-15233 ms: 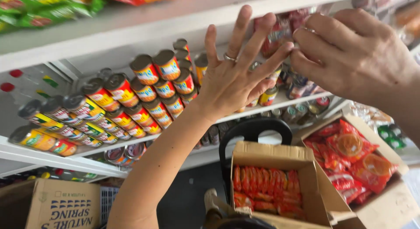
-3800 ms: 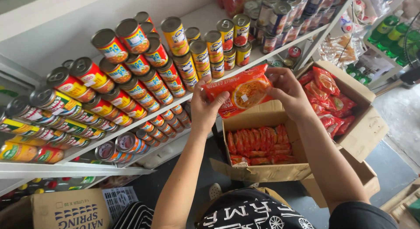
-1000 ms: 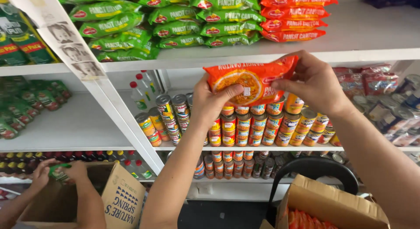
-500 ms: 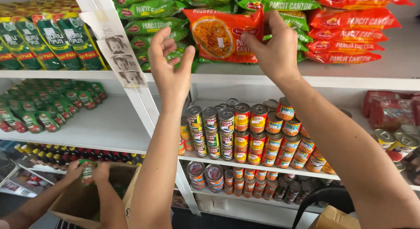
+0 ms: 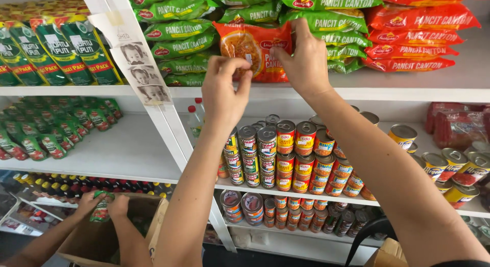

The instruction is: Restocking instant noodle packets and cans on grocery store shelves from cardboard boxes.

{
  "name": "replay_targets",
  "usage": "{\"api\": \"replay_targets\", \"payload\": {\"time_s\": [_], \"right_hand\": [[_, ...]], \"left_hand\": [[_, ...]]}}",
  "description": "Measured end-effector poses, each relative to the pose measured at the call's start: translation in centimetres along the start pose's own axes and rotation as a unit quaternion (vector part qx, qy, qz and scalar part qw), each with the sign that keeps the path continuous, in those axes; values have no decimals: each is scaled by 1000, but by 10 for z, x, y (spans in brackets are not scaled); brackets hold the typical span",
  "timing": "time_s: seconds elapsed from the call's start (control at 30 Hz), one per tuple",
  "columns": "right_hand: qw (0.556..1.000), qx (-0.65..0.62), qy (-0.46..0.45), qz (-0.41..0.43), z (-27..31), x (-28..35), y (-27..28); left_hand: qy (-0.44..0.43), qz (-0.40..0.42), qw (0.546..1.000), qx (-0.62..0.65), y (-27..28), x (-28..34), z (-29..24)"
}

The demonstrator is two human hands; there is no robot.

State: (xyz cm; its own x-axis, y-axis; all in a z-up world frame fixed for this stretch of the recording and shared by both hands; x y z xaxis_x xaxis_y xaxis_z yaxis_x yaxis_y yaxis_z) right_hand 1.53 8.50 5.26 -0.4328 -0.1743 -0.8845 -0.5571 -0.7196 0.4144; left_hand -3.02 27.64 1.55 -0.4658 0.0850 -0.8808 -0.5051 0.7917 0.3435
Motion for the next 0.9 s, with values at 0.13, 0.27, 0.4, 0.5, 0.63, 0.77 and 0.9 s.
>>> {"api": "replay_targets", "payload": {"time_s": [0.13,0.27,0.4,0.5,0.63,0.77,0.9], "right_hand": [[1000,-9,-7,2,-6,-1,2],[999,12,26,-37,21,5,24],[977,175,115,-42,27,17,28],[986,145,70,49,13,21,20],[993,64,79,53,-1,21,9],[994,13,80,79,-10,19,-6],[993,55,40,94,-2,23,5]], "left_hand": [[-30,8,996,-89,-10,-7,-14],[-86,8,986,-142,-17,-15,-22],[-137,22,971,-195,-27,-18,-29],[-144,29,968,-201,-32,-17,-32],[-126,44,972,-191,-36,-16,-30],[-121,36,962,-241,-38,-15,-29],[-89,56,964,-244,-42,-17,-27]]}}
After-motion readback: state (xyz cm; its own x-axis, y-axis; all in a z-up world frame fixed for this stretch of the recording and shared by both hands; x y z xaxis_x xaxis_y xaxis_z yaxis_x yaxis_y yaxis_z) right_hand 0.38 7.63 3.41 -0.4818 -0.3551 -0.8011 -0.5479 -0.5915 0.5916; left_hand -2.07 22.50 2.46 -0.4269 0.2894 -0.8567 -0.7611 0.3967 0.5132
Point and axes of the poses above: each hand's wrist, its own x-axis away from the middle knuckle, its own y-axis out of the back of the hand, z = x × y, the point moved 4 cm from there along -x, towards the middle knuckle, and after that the axes turned 9 degrees about z, right-handed, at the moved point
